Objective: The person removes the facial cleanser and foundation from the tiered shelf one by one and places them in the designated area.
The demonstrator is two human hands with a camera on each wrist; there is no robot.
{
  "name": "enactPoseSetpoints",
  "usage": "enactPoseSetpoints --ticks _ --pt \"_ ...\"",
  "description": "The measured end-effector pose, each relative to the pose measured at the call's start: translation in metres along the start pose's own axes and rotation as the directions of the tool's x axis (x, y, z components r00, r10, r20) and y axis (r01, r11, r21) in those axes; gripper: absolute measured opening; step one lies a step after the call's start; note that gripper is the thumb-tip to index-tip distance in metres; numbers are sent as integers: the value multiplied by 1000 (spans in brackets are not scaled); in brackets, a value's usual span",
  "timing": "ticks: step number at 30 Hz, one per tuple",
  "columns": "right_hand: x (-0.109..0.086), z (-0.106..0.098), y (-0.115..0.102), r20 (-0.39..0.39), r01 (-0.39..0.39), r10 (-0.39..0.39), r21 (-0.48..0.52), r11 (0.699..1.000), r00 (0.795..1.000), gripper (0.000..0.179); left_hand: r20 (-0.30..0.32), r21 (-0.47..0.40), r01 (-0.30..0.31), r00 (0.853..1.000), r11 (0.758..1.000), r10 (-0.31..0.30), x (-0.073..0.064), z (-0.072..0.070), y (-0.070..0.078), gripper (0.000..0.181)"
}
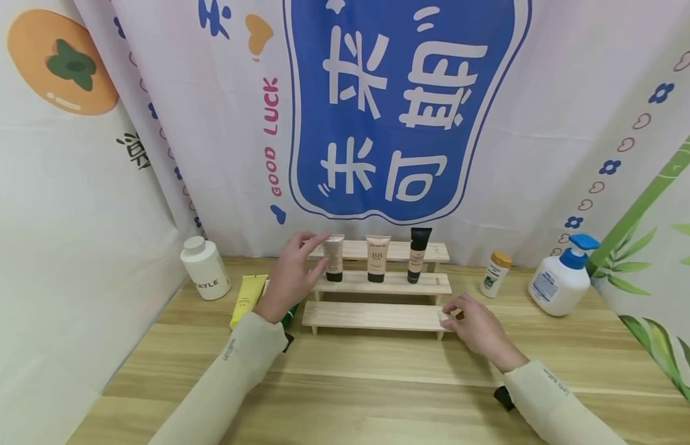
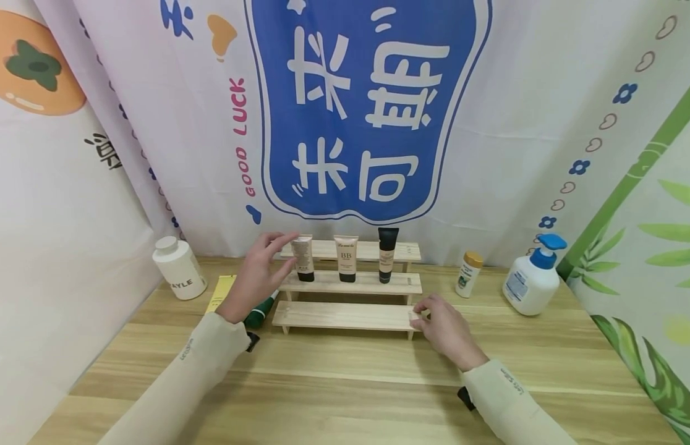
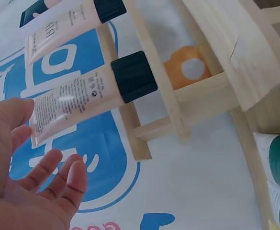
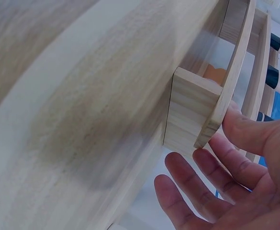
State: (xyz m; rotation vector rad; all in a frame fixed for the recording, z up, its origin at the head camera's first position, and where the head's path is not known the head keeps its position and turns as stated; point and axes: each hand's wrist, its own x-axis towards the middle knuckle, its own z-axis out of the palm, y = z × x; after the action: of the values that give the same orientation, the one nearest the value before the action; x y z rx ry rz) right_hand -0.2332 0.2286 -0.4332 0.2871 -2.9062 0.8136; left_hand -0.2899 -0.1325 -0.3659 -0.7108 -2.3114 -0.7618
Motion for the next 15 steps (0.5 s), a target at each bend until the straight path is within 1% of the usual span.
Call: enactPoseSetpoints --ticks 3,8,12,15 --pt "0 -1 -1 -3 2 -2 -1 1000 1000 21 -11 -6 1 1000 1000 -1 1 2 1 48" --pt "0 -2 -1 -1 -3 3 -5 1000 1000 21 -43 -67 -9 999 998 6 1 8 1 39" --pt "0 -1 -1 5 -4 4 -2 1000 1000 21 -89 -93 -35 996 995 27 -2 10 2 28" --pt "-1 0 -1 5 -6 6 1 1000 1000 21 -124 -97 -61 991 993 49 -4 10 3 23"
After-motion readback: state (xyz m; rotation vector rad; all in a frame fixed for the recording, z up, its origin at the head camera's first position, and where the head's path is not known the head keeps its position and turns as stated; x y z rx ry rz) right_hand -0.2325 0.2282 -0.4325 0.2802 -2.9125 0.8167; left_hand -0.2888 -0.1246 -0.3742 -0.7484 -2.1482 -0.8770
